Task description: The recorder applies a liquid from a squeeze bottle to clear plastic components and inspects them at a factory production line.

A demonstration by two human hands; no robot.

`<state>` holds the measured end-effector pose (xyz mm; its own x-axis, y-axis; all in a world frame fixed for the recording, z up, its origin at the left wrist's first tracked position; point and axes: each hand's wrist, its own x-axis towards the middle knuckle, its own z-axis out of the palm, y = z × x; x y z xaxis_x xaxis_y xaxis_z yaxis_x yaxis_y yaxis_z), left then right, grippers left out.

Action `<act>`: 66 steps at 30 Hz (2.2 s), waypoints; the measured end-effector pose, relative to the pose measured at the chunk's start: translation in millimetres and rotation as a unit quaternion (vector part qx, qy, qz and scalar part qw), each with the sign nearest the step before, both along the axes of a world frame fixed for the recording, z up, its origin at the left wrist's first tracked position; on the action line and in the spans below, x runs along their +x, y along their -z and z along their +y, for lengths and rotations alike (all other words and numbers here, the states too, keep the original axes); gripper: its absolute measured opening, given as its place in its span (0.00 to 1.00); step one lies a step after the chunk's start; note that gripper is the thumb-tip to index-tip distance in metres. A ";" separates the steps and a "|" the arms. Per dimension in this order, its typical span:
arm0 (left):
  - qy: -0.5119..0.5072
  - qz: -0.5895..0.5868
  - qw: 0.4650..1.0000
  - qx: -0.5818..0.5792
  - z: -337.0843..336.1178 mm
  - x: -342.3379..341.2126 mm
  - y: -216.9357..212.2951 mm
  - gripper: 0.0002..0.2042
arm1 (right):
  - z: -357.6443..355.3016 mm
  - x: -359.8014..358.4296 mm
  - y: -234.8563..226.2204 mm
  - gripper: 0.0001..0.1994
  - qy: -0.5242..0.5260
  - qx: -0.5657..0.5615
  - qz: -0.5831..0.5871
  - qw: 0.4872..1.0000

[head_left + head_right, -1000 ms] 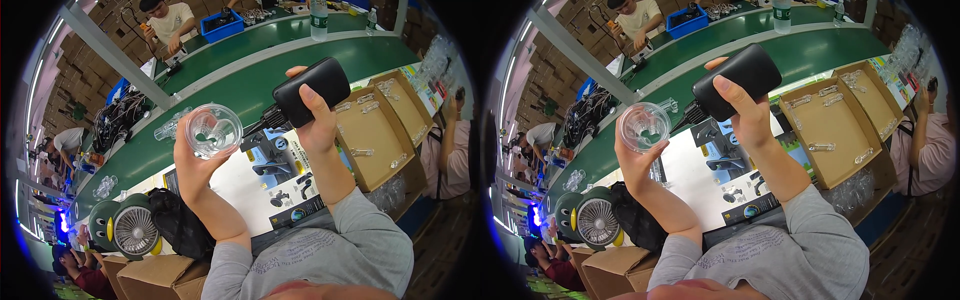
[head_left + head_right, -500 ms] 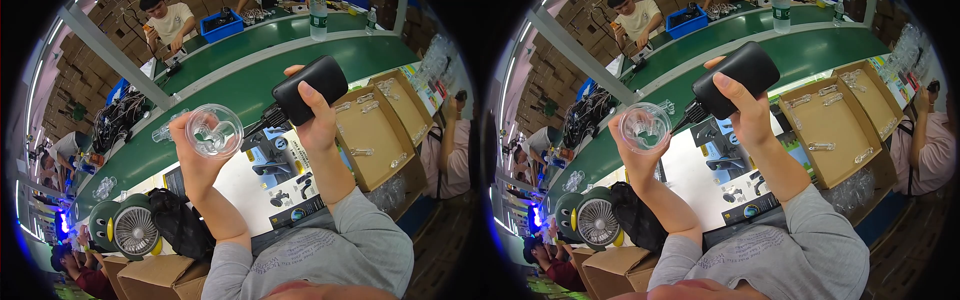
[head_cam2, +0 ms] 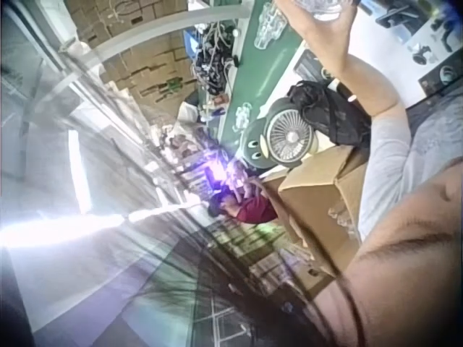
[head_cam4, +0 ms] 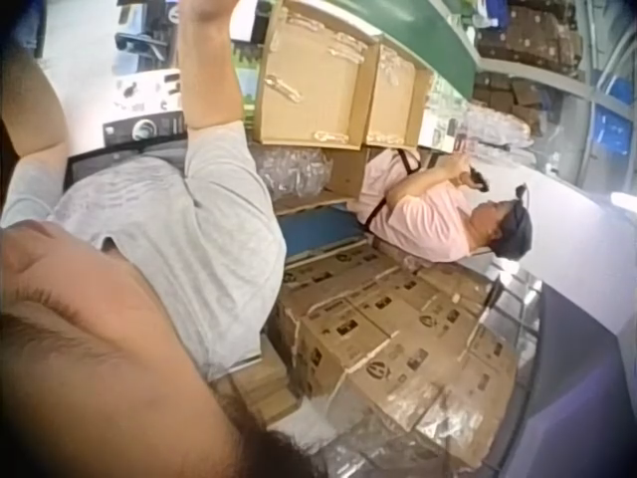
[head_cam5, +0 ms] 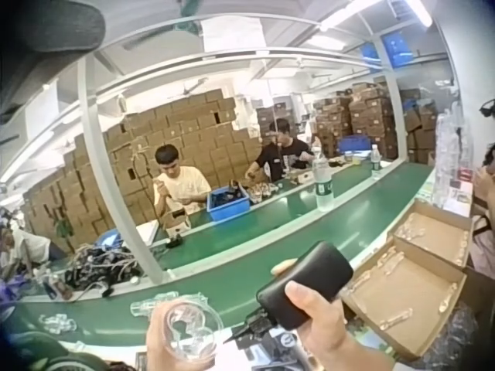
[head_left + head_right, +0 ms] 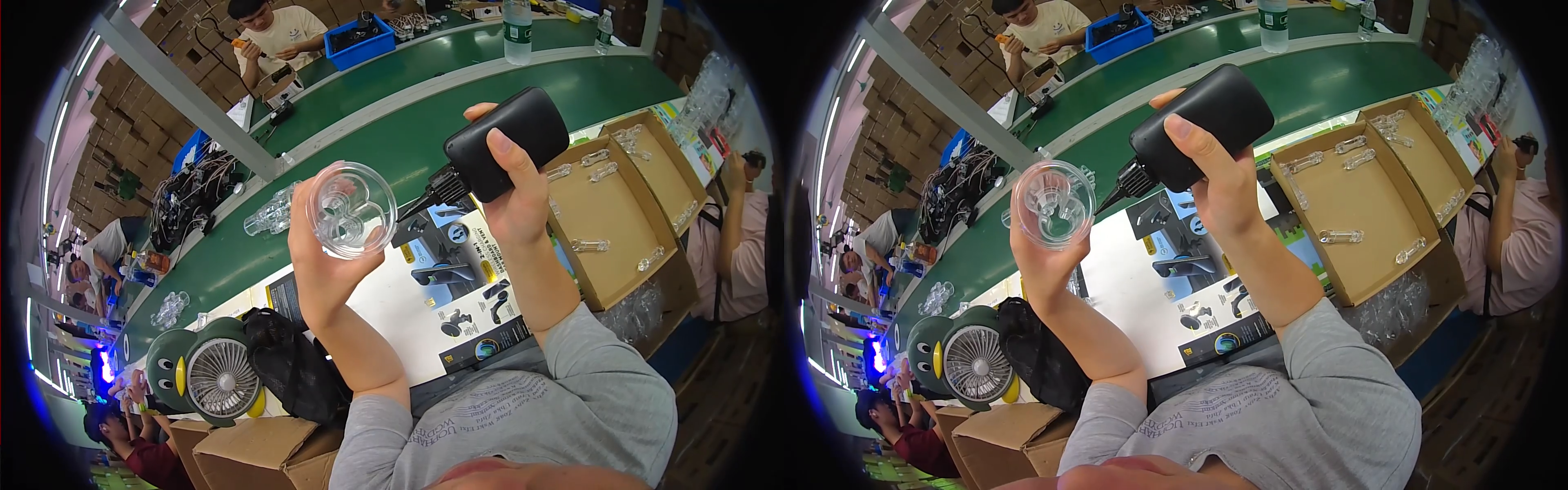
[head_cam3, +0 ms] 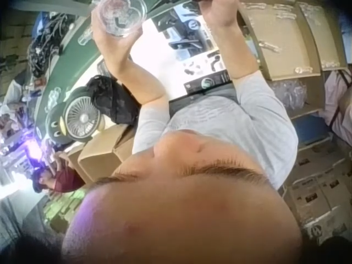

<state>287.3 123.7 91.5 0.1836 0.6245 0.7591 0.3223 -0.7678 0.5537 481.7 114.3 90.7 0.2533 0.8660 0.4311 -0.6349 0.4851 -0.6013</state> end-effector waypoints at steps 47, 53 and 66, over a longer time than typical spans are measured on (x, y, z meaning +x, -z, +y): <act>-0.020 -0.018 0.998 0.051 -4.9 -9.7 0.1 0.23 | 3.1 0.4 3.5 0.16 0.011 0.012 0.001 1.000; 0.001 -0.046 0.998 0.039 -1.3 -10.8 4.5 0.26 | 4.2 3.9 3.6 0.16 0.013 0.013 0.002 1.000; 0.019 -0.085 0.996 -0.023 0.3 -18.3 9.3 0.25 | 3.7 2.6 3.2 0.15 0.017 0.010 0.001 1.000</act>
